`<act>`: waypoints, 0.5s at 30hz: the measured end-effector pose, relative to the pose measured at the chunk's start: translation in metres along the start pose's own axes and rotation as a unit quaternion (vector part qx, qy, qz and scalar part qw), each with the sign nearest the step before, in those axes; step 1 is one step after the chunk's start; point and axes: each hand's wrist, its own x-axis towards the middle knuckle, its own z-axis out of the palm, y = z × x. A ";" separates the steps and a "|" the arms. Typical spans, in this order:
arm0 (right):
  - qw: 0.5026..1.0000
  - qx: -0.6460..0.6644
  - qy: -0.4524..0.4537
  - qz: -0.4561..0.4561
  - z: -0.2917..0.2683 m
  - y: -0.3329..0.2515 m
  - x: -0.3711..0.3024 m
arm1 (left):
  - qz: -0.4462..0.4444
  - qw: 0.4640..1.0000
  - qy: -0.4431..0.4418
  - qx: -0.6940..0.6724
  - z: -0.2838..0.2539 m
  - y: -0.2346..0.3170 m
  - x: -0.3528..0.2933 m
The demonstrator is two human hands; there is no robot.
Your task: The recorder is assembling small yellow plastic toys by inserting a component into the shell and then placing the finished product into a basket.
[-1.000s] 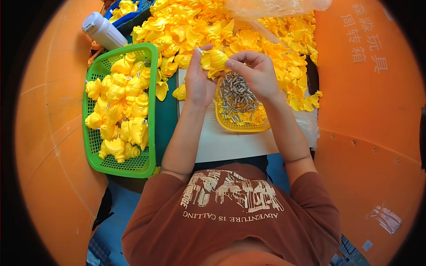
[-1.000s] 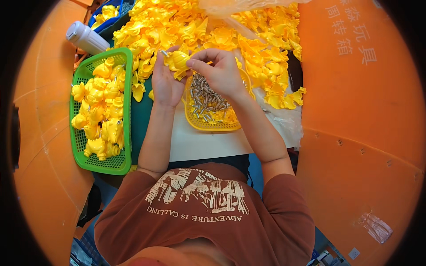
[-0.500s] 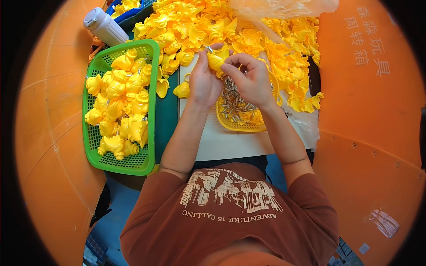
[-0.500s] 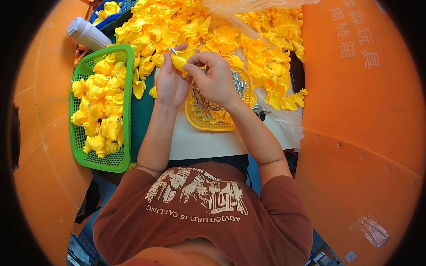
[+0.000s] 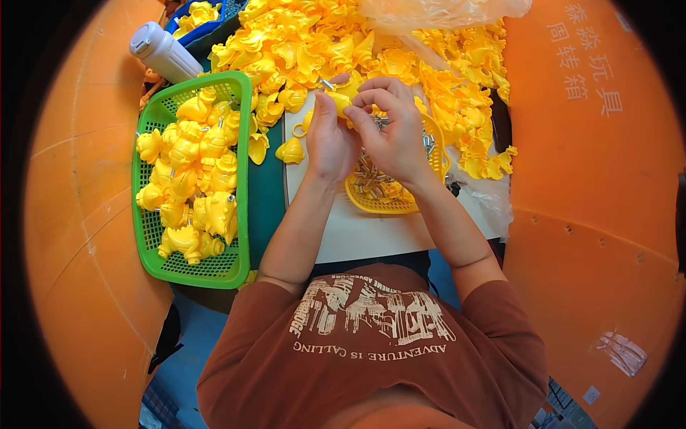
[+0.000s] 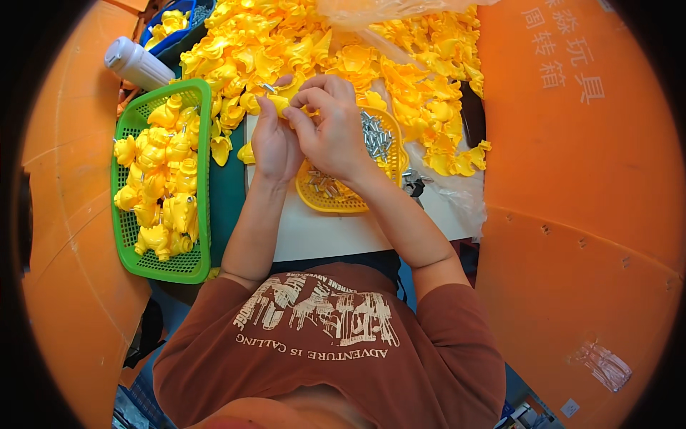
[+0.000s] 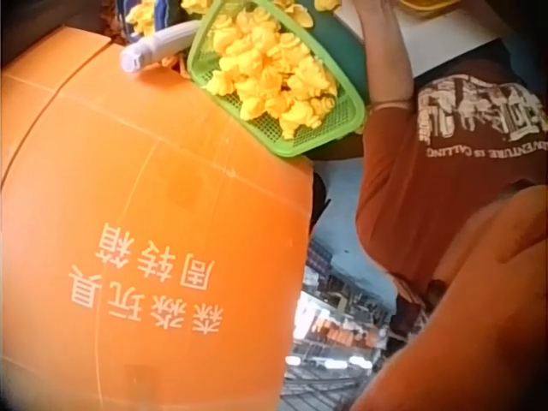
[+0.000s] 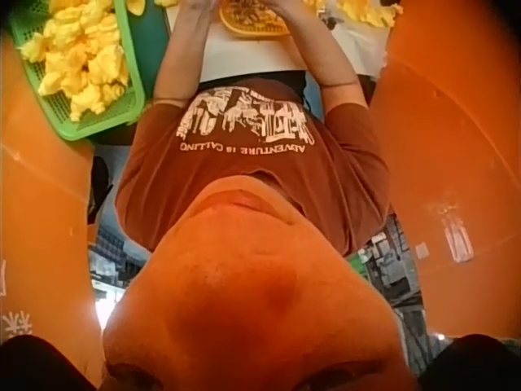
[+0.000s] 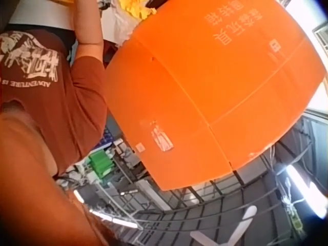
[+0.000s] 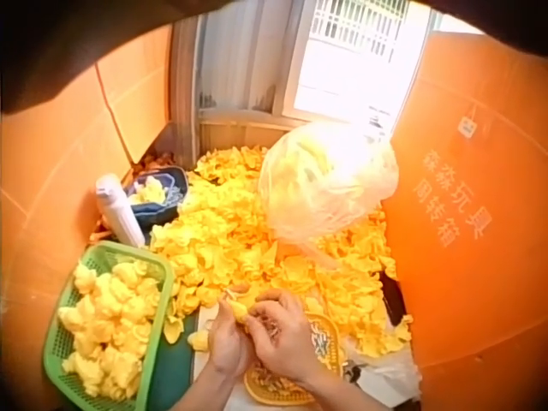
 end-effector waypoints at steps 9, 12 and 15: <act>0.988 -0.121 0.089 0.016 -0.054 0.061 0.006 | -0.023 0.999 -0.035 -0.016 -0.026 0.020 0.019; 0.975 -0.213 -0.053 -0.021 -0.064 0.068 -0.007 | -0.015 1.000 -0.011 -0.026 -0.036 0.029 0.023; 0.975 -0.193 -0.064 -0.085 -0.059 0.060 -0.017 | -0.010 0.995 0.087 0.038 -0.039 0.027 0.022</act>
